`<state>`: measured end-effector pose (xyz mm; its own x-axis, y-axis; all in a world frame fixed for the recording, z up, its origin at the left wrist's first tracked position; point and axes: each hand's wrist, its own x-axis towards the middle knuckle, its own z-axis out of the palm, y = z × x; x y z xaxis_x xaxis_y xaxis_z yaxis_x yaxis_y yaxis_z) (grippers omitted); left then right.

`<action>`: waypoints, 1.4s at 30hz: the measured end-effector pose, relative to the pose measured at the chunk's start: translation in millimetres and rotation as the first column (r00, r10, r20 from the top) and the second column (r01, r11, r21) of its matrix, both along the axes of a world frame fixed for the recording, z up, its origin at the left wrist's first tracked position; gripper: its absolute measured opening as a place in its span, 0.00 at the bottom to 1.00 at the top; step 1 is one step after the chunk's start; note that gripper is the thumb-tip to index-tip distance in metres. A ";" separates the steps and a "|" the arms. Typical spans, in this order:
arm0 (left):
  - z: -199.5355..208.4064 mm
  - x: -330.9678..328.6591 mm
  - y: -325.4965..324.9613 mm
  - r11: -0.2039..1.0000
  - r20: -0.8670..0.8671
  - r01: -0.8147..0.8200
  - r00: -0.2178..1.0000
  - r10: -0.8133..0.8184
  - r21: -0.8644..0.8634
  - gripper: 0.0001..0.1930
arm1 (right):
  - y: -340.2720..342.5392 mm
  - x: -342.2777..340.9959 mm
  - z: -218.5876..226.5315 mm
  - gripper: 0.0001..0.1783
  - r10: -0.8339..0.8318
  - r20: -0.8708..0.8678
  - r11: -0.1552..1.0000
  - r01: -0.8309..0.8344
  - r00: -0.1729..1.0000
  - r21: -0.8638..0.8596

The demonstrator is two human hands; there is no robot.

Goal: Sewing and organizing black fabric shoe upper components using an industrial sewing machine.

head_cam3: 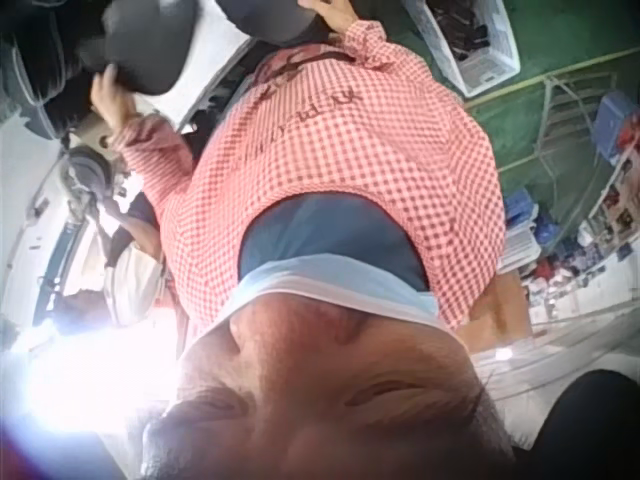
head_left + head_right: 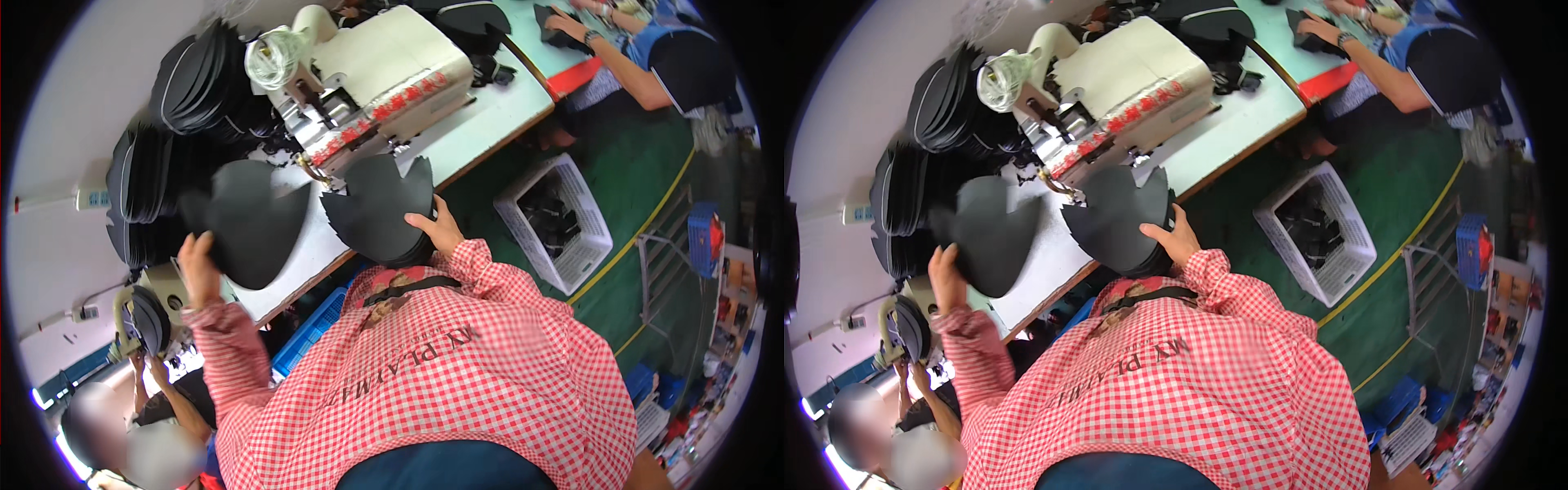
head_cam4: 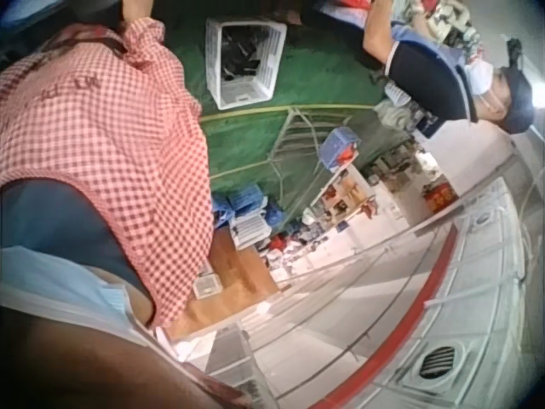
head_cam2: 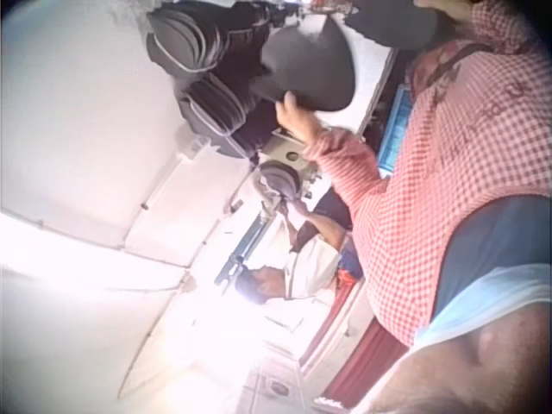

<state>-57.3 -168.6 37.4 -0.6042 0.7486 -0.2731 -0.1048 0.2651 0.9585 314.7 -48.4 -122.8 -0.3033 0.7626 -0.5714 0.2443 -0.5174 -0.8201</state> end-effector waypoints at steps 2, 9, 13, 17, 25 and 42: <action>-26.5 -61.5 -48.5 0.996 -0.008 -0.092 0.996 0.092 0.000 0.09 | 0.1 0.5 -6.3 0.57 0.016 -0.013 1.000 -0.016 1.000 -0.006; -120.9 -17.3 -56.6 0.817 -0.798 -0.196 0.422 -0.430 -0.543 0.22 | 4.6 0.0 -4.0 0.57 -0.002 -0.027 1.000 0.002 1.000 -0.003; -58.8 171.2 45.4 0.803 -0.797 0.547 0.364 -0.482 -0.236 0.31 | 5.0 -10.1 3.4 0.60 0.066 0.091 0.997 -0.070 0.994 0.042; -72.1 202.6 73.6 0.711 -0.748 0.594 0.257 -0.612 -0.377 0.35 | 1.8 5.8 -26.9 0.61 0.134 -0.041 0.985 -0.129 0.990 0.113; -67.8 206.0 74.9 0.688 -0.728 0.577 0.219 -0.649 -0.439 0.29 | 0.2 18.9 -6.0 0.51 0.050 -0.251 0.979 -0.098 0.967 -0.180; -70.4 225.1 69.1 0.737 -0.760 0.450 0.172 -0.626 -0.505 0.27 | 9.7 13.4 9.3 0.52 0.068 -0.233 0.952 -0.133 0.970 -0.277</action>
<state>167.8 -99.5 -33.0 -0.0069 0.9995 -0.0304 0.9413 0.0168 0.3373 328.1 -38.7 -113.6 -0.5117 0.5340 -0.6731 0.1395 -0.7214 -0.6783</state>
